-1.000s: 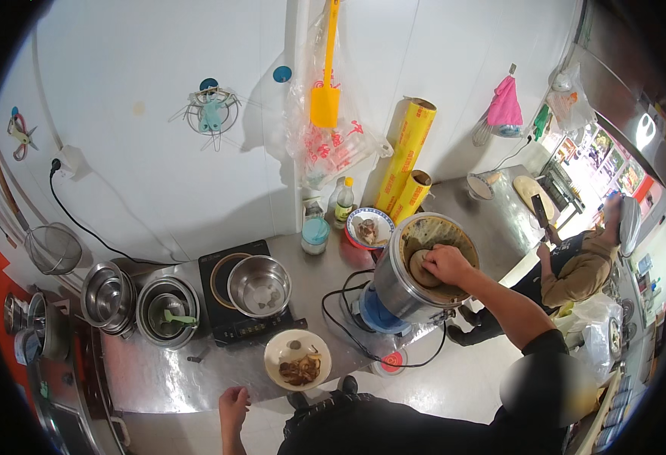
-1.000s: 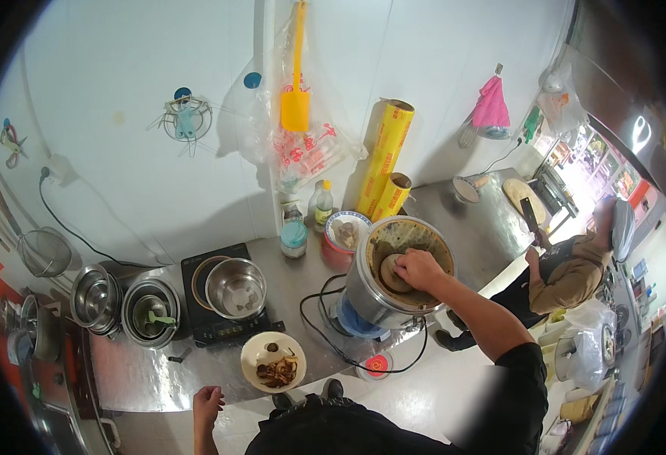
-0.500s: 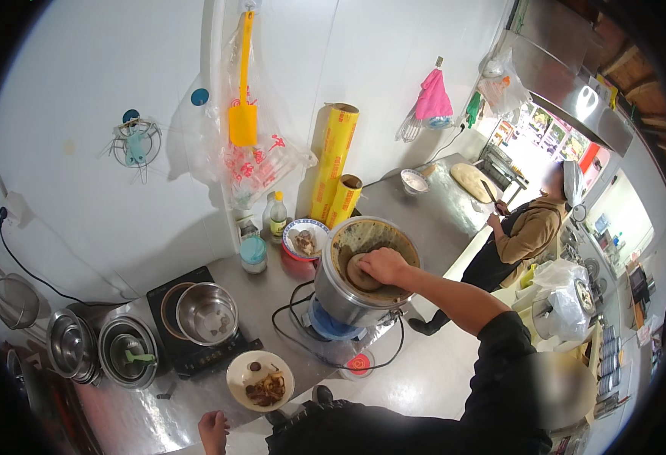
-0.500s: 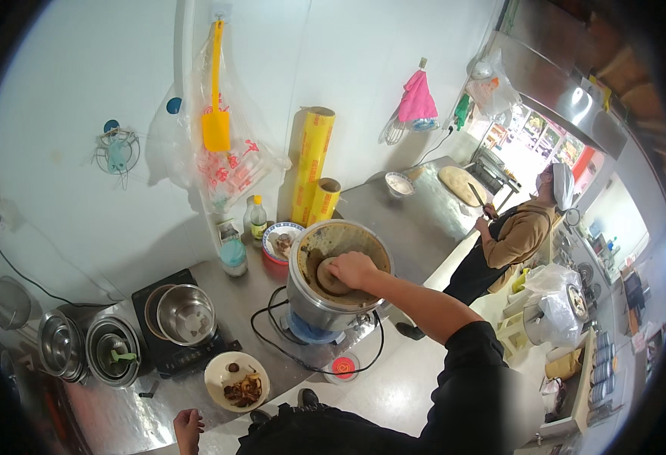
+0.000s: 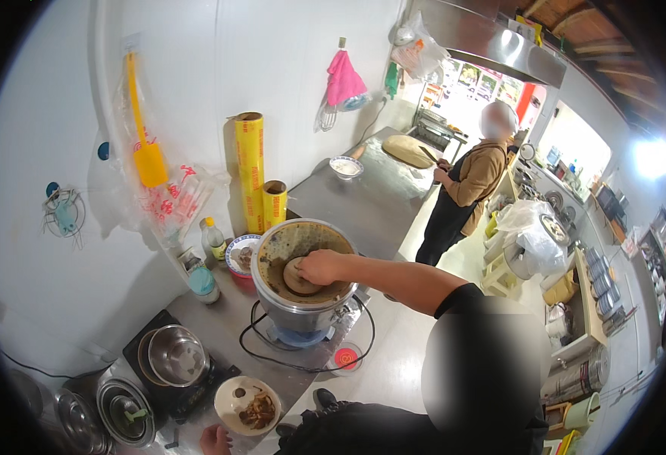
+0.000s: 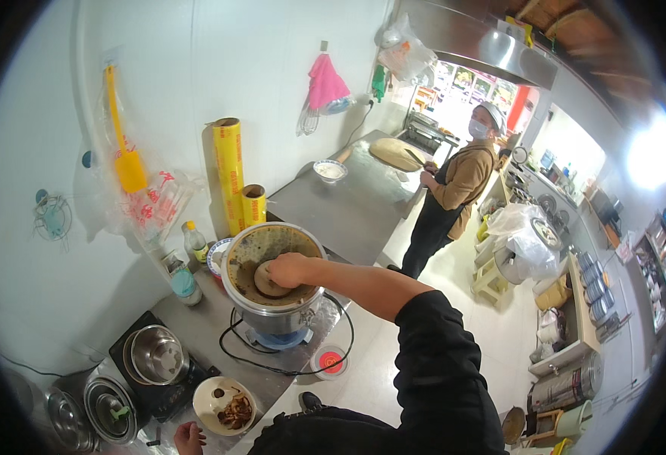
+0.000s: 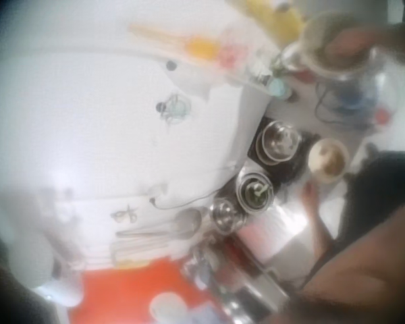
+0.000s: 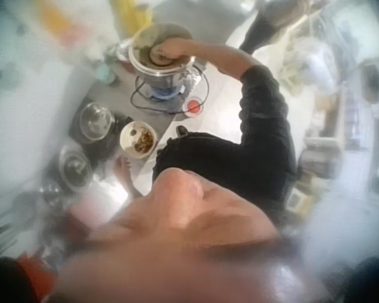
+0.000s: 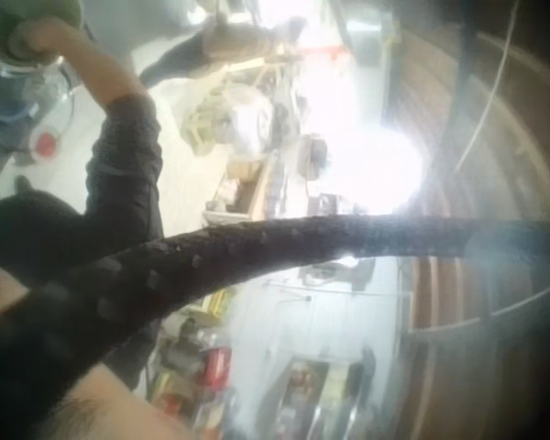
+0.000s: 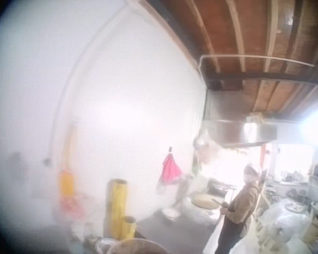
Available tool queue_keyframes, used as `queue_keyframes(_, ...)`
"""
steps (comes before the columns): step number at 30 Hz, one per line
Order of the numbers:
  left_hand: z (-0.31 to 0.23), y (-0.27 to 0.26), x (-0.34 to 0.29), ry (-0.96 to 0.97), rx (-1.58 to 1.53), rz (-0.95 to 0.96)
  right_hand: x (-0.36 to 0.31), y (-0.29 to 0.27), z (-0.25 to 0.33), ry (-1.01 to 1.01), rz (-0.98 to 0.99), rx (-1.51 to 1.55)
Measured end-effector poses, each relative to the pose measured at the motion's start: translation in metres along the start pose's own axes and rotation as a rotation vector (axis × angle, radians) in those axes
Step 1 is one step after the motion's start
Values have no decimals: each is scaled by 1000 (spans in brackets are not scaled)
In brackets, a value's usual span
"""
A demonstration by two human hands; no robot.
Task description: The person cleans a food processor bowl with a pink cloth, rinses the cloth at the sink, and then assembles the food processor by inserting the blade, placing the bowl on the base, and securing the lid. A second person briefly appears in the background.
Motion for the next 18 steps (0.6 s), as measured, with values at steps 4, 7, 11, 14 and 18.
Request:
queue_keyframes(4, -8, 8, 1, 55, 61, -34, 4, 6, -5, -129, -101, -94)
queue_keyframes(7, -8, 8, 3, 98, 48, -36, 0, 7, -7, -226, -124, -136)
queue_keyframes(11, -24, 6, 1, 42, -23, 6, -7, 5, -6, -177, -172, -72)
queue_keyframes(14, -68, 8, 2, -127, -366, 30, -12, 3, -2, -257, -243, -106)
queue_keyframes(18, -179, -11, 35, 159, -194, 37, -13, 1, 0, -210, -173, -133)
Point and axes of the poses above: each hand's wrist, its own x-axis towards the middle knuckle, its own y-axis out of the palm, z = x × y, the point moved 1 cm from there along x, towards the middle knuckle, and after that the axes turned 4 degrees about -z, right-handed, at the moved point
